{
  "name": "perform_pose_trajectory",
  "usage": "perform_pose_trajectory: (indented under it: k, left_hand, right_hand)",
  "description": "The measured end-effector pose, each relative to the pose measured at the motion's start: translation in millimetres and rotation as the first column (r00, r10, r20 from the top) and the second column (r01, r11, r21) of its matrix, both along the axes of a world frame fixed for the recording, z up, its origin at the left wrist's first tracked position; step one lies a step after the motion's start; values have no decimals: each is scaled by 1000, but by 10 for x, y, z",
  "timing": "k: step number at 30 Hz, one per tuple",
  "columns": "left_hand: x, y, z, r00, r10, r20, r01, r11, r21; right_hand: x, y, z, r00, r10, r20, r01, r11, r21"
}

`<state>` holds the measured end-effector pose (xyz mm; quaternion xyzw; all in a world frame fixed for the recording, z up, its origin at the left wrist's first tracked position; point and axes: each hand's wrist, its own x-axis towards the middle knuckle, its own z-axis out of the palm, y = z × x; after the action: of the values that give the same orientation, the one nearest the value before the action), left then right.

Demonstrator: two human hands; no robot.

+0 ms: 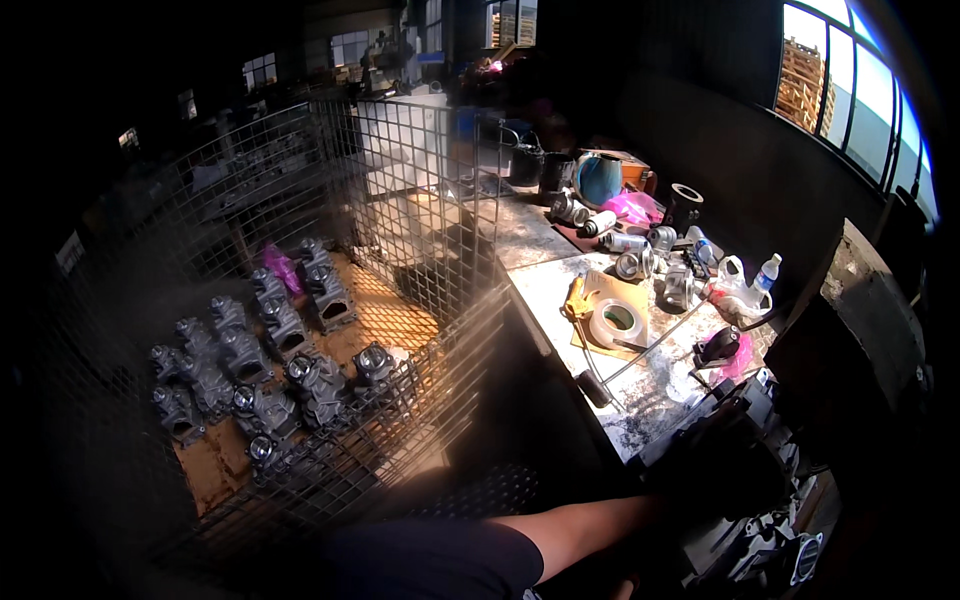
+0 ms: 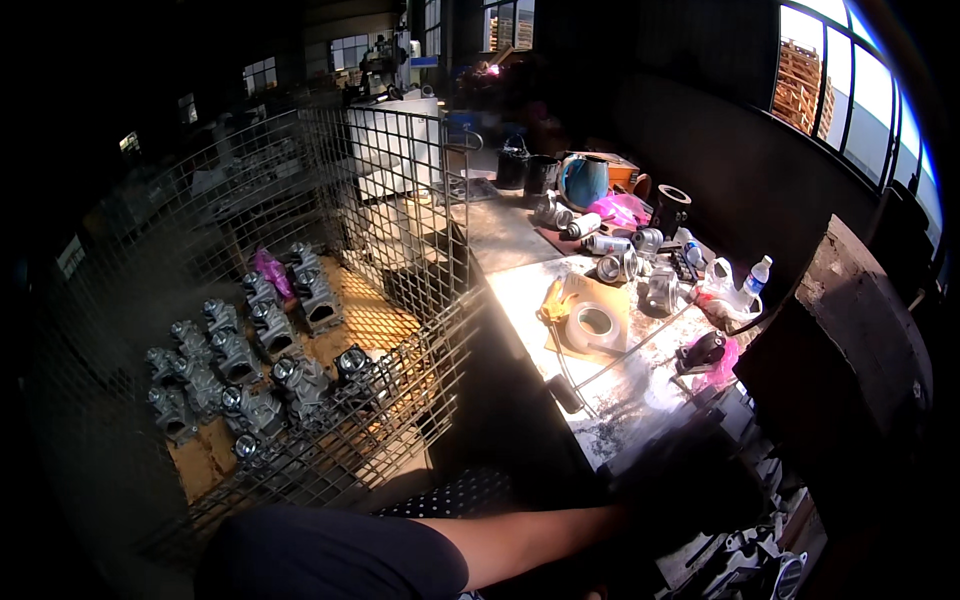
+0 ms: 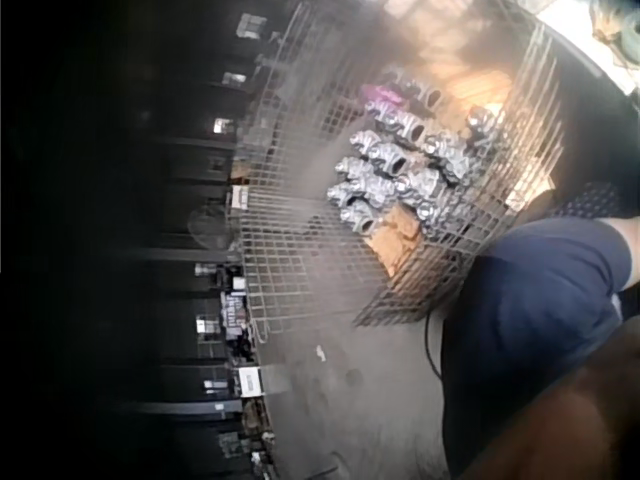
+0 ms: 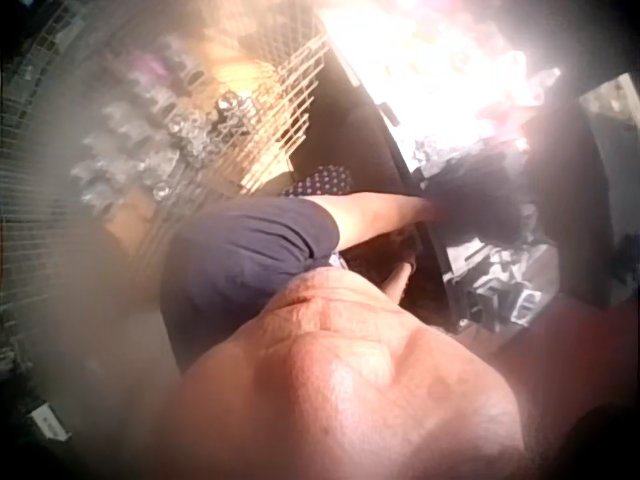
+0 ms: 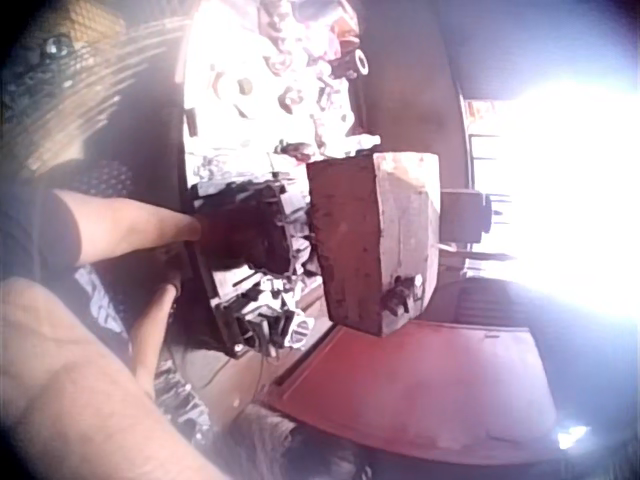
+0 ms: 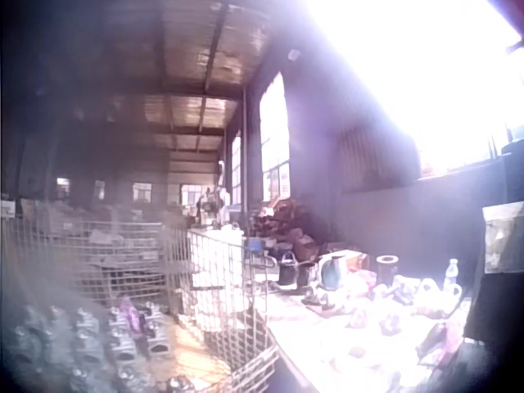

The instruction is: The person cleans industrial metal castings by hand using a piece of foam or cloth to wipe the internal and external surfaces, then places them into a large wire bin.

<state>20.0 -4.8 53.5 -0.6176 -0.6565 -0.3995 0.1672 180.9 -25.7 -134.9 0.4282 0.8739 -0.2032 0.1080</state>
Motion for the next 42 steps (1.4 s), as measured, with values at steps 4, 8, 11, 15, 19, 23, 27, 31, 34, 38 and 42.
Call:
perform_pose_trajectory:
  k: [4,8,11,15,19,23,27,31,34,38,42]
  left_hand:
    - [15,13,-19,1000,-2,-6,2,1000,9]
    - [6,15,-58,1000,2,-7,-2,1000,19]
    - [134,58,-50,999,-38,-22,39,998,40]
    - [252,-24,-216,997,-36,-68,38,999,24]
    - [-28,-96,-531,992,17,-123,-15,1000,14]
    - [72,-78,-461,978,-33,-205,-3,985,-173]
    - [79,-41,-429,974,-32,-226,-10,983,-184]
    - [46,10,-371,973,-22,-230,-22,982,-186]
    - [45,29,-394,973,-7,-231,-40,979,-199]
    - [39,21,-450,974,8,-227,-57,975,-213]
    - [58,2,-428,967,24,-254,-63,987,-147]
  right_hand:
    - [24,-5,1,1000,0,12,0,1000,3]
    - [14,-6,-4,1000,2,14,-2,1000,7]
    - [221,-40,-27,999,-47,6,47,999,12]
    - [406,-221,-12,998,-56,-3,56,998,-27]
    - [113,-374,2,998,-58,-23,55,992,-112]
    - [-43,-350,-105,987,-147,-64,138,982,-128]
    - [-30,-444,-291,973,-186,-136,166,976,-143]
    - [-5,-450,-62,959,-174,-222,148,981,-129]
    - [-14,-503,144,926,-158,-343,127,986,-112]
    - [-78,-451,609,988,-150,-45,136,964,-230]
    - [-60,-461,384,987,-139,-77,128,983,-135]
